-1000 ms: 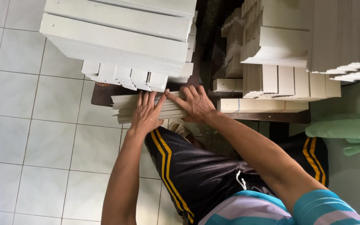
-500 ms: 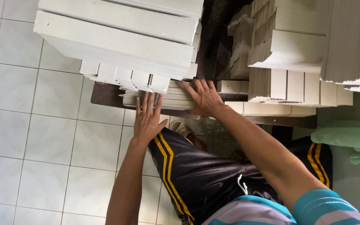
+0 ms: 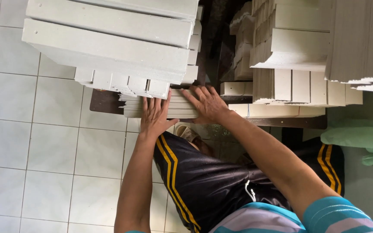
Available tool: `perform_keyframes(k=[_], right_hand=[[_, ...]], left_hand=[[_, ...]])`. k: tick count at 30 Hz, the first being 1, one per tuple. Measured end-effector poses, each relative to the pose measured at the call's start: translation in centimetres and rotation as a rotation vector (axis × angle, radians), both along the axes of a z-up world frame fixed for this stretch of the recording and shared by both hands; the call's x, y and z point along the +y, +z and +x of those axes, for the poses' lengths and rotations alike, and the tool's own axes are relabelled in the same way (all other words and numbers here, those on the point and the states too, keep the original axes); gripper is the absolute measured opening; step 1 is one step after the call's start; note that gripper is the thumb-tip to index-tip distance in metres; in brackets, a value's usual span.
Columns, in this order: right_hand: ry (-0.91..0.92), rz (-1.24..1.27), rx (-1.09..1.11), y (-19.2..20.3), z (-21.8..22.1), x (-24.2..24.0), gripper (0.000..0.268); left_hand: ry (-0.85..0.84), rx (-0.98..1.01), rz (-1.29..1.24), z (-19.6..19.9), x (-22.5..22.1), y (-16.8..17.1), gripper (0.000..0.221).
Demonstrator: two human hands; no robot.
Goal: The person organizes stacks of white cardboard pieces and staples them together using a hand stapler.
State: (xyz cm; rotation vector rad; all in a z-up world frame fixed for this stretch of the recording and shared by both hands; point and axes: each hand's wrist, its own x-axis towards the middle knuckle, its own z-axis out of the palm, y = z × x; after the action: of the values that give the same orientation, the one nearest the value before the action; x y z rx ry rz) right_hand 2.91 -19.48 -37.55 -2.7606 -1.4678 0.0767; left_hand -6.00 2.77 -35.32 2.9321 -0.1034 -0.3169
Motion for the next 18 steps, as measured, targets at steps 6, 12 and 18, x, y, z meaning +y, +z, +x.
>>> perform_keyframes(k=[6,12,18], right_hand=[[0.040,0.049,0.074,-0.2,0.4,0.2,0.120],[0.004,-0.239,0.122,5.4,-1.5,2.1,0.120],[-0.079,-0.220,0.096,3.4,-3.1,2.5,0.111]], left_hand=[[-0.010,0.038,-0.014,0.7,-0.3,1.3,0.118],[0.015,0.138,-0.053,0.7,-0.1,0.2,0.118],[0.037,0.169,-0.050,0.7,-0.5,1.2,0.119]])
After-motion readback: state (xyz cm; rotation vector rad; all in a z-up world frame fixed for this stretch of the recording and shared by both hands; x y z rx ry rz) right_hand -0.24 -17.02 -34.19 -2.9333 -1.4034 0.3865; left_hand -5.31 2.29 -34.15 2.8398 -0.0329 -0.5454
